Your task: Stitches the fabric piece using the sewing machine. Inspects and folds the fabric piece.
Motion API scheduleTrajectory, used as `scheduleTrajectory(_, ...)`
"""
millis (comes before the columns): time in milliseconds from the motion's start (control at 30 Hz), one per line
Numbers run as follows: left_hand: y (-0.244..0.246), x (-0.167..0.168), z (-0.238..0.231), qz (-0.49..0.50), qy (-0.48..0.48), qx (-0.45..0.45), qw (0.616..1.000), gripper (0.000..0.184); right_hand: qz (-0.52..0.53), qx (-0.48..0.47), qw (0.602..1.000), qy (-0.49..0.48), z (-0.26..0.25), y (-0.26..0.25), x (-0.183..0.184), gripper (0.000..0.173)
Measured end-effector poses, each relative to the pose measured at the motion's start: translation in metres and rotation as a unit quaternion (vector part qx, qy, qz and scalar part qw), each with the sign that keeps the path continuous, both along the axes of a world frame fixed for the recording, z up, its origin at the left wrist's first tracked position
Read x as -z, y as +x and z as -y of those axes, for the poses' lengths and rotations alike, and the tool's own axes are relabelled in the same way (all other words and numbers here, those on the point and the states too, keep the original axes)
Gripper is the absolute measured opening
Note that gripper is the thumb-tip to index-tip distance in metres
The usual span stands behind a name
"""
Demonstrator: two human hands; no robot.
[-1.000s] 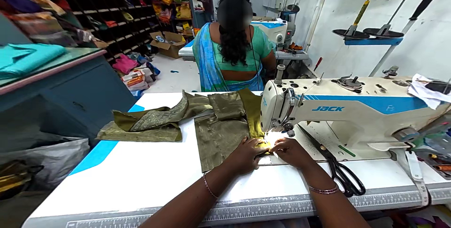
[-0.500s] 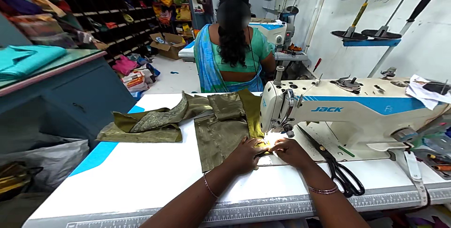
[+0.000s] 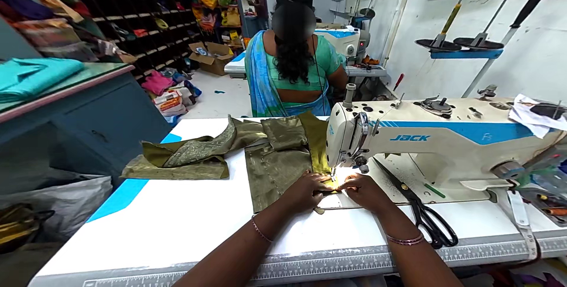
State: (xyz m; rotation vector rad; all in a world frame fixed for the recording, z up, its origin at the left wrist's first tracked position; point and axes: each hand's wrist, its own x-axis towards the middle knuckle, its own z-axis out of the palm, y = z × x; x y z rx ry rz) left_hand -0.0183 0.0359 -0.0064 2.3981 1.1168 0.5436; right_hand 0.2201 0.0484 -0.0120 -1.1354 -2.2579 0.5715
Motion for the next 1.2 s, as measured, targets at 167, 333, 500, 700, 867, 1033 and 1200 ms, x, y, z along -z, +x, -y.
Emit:
scheduleTrajectory(167,-0.0002,0.0,-0.001,0.009,0.009,0.002,1.0,0.037,0.006,0.004,1.0,0.019,0.0007,-0.0006,0.0024,0.023)
scheduleTrajectory(333,-0.0001,0.0,-0.0033,0.018,0.007,0.003,1.0,0.036,0.012,0.012,1.0,0.006,0.0017,-0.0016,-0.0009,0.025)
scheduleTrajectory(500,0.0005,-0.0016,-0.0032,0.007,0.006,-0.004,1.0,0.036,0.016,0.021,1.0,0.012,0.0011,-0.0022,-0.0006,0.026)
scheduleTrajectory(700,0.0019,0.0,-0.0058,-0.007,-0.008,-0.011,1.0,0.035,0.036,0.03,0.999,-0.013,0.0014,-0.0024,-0.0026,0.024)
scheduleTrajectory(867,0.0005,-0.006,-0.0044,-0.024,-0.023,0.019,0.999,0.039,0.05,0.027,0.998,-0.022,-0.0033,-0.0024,-0.0008,0.03)
scheduleTrajectory(1033,0.0009,-0.0057,-0.0019,-0.03,-0.008,-0.002,1.0,0.037,0.036,0.022,0.999,-0.019,-0.0037,-0.0039,-0.0012,0.032)
scheduleTrajectory(1200,0.0015,-0.008,-0.0019,-0.062,-0.005,-0.005,0.998,0.037,0.059,0.022,0.997,-0.035,-0.0019,-0.0049,-0.004,0.033)
